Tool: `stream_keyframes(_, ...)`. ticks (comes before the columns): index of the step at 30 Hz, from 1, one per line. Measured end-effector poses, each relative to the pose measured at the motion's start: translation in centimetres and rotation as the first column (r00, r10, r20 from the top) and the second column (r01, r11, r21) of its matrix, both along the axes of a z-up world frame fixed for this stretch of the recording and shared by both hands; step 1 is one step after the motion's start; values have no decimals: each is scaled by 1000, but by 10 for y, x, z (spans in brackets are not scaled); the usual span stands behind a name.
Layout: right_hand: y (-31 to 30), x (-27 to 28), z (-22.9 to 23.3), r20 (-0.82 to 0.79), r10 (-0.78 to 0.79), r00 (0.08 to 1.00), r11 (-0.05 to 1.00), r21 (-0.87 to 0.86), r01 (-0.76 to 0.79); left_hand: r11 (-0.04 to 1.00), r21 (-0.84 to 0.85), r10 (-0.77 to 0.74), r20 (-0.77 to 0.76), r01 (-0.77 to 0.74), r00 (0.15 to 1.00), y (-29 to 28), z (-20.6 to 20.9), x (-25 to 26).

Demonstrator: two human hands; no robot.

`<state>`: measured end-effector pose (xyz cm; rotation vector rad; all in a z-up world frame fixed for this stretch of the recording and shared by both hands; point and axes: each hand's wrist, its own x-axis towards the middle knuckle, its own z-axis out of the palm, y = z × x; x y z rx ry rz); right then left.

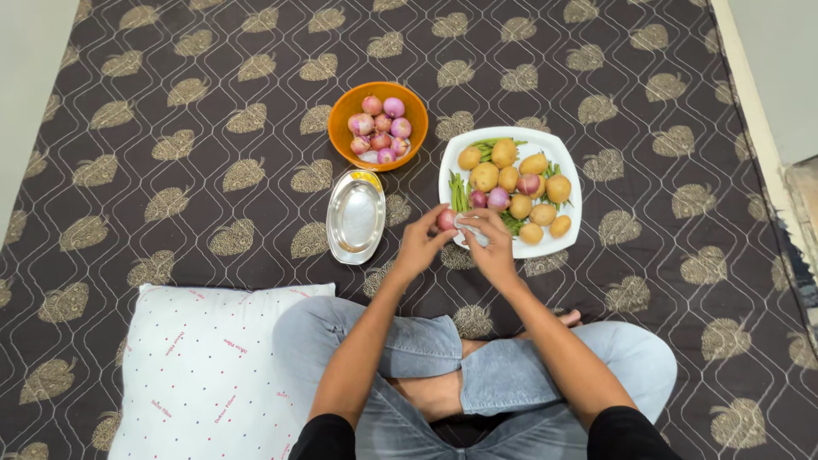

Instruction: The person peels onions by hand, removing the outer layers and placing the peeled onions into a white bowl containing potatoes and green beans.

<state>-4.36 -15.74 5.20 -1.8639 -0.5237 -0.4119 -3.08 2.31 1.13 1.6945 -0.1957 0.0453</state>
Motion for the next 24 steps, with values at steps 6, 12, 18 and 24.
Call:
stream_keyframes(6,5,7,6,-75,38,996,999,-23,-39,990,139,7,176,-32,984,0,-5,4)
stream_keyframes(12,6,14,9,9,-7,1000,996,-90,8,961,249,71,194,-119,978,-5,4,3)
stream_keyframes(18,5,14,10,69,6,998,987,-162,5,940,301,104,190,-159,976,-3,12,0)
stream_keyframes(24,6,12,10,86,26,996,984,-180,-10,947,288,99,166,-144,981,-3,7,4)
